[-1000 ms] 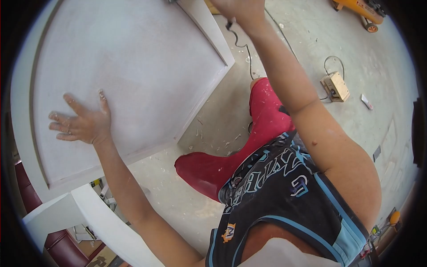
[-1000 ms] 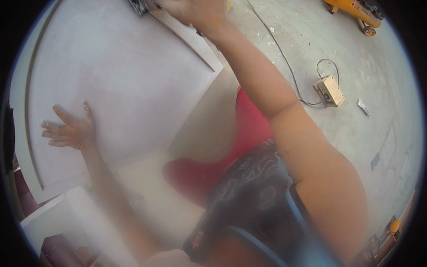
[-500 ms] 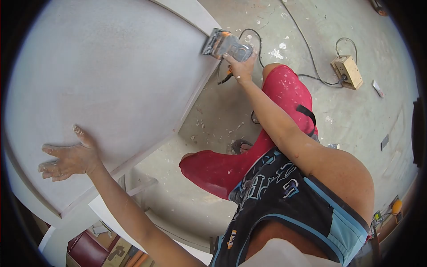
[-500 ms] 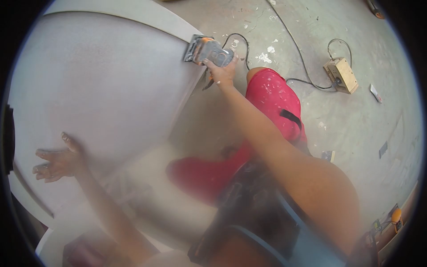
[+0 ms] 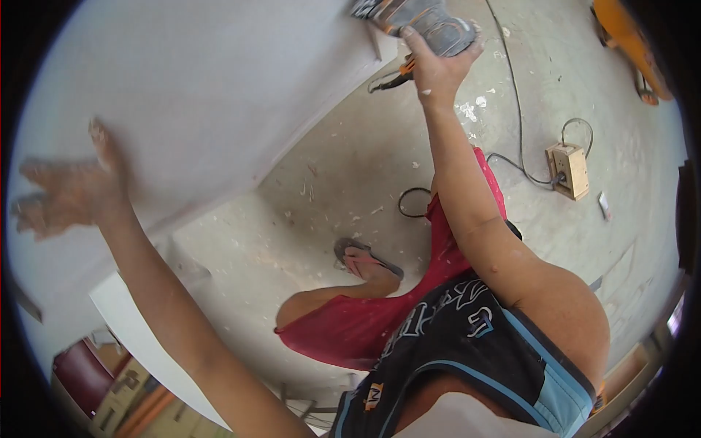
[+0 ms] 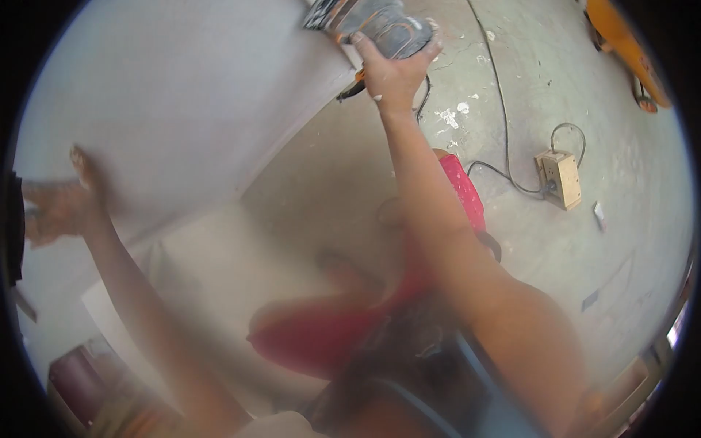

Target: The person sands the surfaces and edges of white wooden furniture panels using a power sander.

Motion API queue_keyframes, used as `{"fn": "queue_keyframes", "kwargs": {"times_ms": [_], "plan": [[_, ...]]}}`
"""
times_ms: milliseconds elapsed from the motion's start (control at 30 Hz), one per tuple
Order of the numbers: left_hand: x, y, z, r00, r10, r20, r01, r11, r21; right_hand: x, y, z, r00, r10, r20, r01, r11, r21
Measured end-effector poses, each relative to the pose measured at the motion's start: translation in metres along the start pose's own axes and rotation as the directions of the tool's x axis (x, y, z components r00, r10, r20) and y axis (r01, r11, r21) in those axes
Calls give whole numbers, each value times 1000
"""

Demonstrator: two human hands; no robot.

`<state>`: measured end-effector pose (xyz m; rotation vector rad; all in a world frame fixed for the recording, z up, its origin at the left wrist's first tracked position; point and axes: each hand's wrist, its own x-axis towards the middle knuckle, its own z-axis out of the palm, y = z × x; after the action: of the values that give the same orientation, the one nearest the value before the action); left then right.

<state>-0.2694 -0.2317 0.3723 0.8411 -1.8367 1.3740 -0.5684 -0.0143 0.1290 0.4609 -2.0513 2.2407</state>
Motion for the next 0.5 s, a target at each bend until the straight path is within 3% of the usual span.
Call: {"fn": "queue_keyframes", "kwargs": {"times_ms": [133,200,267,333,400,467,500], "plan": [[40,-43,-59,916,294,-274,-241,948,209,-8,-14,-3,991,136,15,-136,973,187],[93,-52,-62,857,381,-345,-305,917,257,3,12,-18,992,86,91,-93,993,73],[132,-60,-57,891,388,-237,-346,917,200,-1,12,-36,987,131,90,-135,990,50],[153,-58,-56,913,372,-166,-341,921,187,-8,-3,-55,992,127,7,-126,971,204],[167,-64,-50,989,112,100,-123,987,105,-2,-15,-86,984,171,-42,-160,968,193],[166,-67,-45,970,210,124,-218,974,57,11,-31,-115,992,40,-120,-10,971,237],[149,-63,-43,980,194,51,-194,981,-8,16,-44,-127,979,-57,-196,109,959,262]]}}
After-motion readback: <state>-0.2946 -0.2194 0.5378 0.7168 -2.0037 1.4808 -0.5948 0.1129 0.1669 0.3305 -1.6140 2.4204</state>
